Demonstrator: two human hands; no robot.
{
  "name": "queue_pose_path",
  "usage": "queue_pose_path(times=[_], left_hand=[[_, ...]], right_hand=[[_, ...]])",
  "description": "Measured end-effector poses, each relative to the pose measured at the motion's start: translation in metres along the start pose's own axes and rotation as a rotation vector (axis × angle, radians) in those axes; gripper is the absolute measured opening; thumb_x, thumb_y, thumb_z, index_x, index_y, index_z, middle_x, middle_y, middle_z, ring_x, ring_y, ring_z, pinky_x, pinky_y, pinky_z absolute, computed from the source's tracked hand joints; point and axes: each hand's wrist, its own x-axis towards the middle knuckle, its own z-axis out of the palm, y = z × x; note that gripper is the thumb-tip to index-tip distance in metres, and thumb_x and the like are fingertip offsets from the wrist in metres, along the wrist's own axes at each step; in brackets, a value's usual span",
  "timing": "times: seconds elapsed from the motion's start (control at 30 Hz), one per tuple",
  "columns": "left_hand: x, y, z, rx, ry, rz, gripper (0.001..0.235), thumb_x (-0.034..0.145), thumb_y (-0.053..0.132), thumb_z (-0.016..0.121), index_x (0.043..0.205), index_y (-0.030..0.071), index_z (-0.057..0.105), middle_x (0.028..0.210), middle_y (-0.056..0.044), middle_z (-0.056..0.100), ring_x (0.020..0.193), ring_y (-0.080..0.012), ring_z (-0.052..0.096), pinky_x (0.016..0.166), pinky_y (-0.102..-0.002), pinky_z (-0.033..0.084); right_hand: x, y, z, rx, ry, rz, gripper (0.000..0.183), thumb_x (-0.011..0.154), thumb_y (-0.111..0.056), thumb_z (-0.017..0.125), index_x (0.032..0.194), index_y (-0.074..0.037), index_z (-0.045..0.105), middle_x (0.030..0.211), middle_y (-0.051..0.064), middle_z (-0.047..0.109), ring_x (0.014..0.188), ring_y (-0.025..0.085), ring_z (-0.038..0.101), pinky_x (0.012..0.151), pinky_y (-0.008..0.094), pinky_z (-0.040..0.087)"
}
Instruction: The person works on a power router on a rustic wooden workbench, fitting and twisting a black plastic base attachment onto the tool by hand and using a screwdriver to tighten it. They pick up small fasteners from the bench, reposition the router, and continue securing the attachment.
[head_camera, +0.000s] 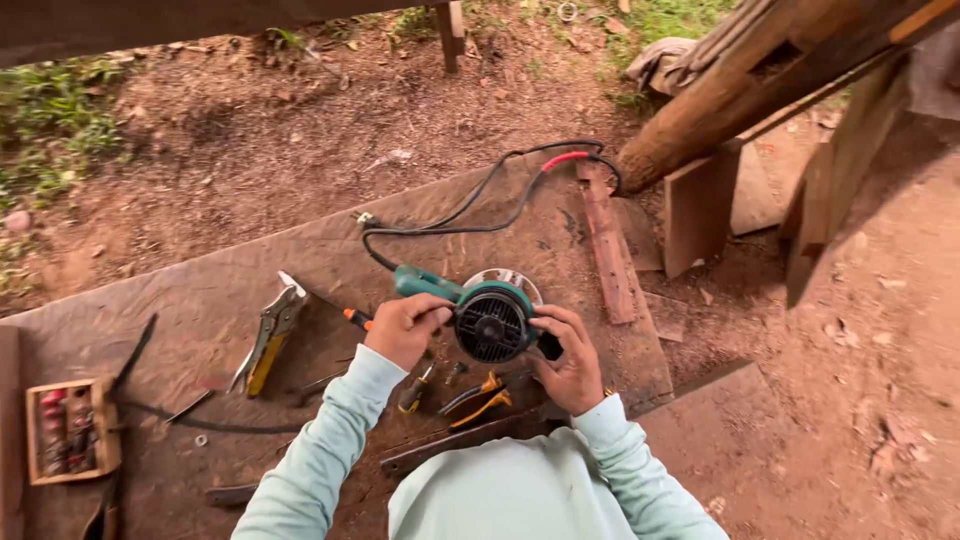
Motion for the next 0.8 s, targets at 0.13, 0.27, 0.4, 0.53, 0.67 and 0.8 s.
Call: queue_pose_path(times=[0.13,0.27,0.4,0.53,0.67,0.8], left_hand=[[0.002,-0.016,0.012,-0.217,0.043,-0.249,0.018,0.095,0.014,0.07,0.104,0.0,0.077,0.078,-0.002,0.072,0.067,-0.0087,0.062,0.059,-0.027,0.05],[0.003,-0.037,0.02,-0.46,0.137,-0.39,0.021,0.095,0.015,0.071,0.105,-0.002,0.077,0.079,-0.001,0.072,0.065,-0.0092,0.061,0.056,-0.026,0.049],[-0.001,-0.032,0.022,-0.608,0.202,-0.37,0.021,0.095,0.015,0.071,0.105,-0.002,0.076,0.082,-0.003,0.073,0.064,-0.0113,0.065,0.054,-0.028,0.051],[-0.002,-0.039,0.023,-0.619,0.236,-0.384,0.021,0.096,0.015,0.071,0.105,-0.003,0.076,0.084,-0.004,0.074,0.064,-0.0114,0.065,0.055,-0.028,0.052],[-0.004,-0.05,0.019,-0.594,0.235,-0.341,0.021,0.095,0.013,0.072,0.109,-0.002,0.076,0.089,-0.005,0.075,0.069,-0.0114,0.066,0.06,-0.027,0.054],[-0.003,-0.071,0.021,-0.559,0.248,-0.249,0.021,0.098,0.011,0.071,0.113,-0.003,0.075,0.096,-0.003,0.075,0.08,-0.0093,0.067,0.071,-0.025,0.055]], right_hand=[[0.005,0.001,-0.002,-0.015,0.0,0.019,0.058,0.071,0.007,0.081,0.124,-0.009,0.064,0.135,0.011,0.061,0.125,0.031,0.062,0.105,0.039,0.051],[0.007,0.001,0.0,-0.01,0.007,0.004,0.057,0.071,0.006,0.082,0.123,-0.01,0.064,0.136,0.01,0.061,0.126,0.031,0.062,0.105,0.039,0.051],[0.007,0.0,0.001,0.005,0.03,-0.006,0.056,0.07,0.002,0.086,0.121,-0.011,0.066,0.135,0.01,0.062,0.125,0.032,0.061,0.103,0.039,0.052],[0.007,0.002,0.001,0.023,0.045,0.001,0.054,0.07,0.001,0.086,0.12,-0.011,0.067,0.133,0.01,0.063,0.124,0.031,0.063,0.102,0.039,0.053],[0.006,0.005,0.002,0.081,0.048,0.009,0.053,0.07,0.002,0.086,0.118,-0.013,0.069,0.132,0.009,0.063,0.123,0.03,0.064,0.099,0.038,0.056],[0.006,0.002,0.001,0.126,0.053,0.016,0.053,0.069,0.003,0.086,0.117,-0.013,0.07,0.132,0.009,0.063,0.123,0.03,0.064,0.098,0.037,0.057]])
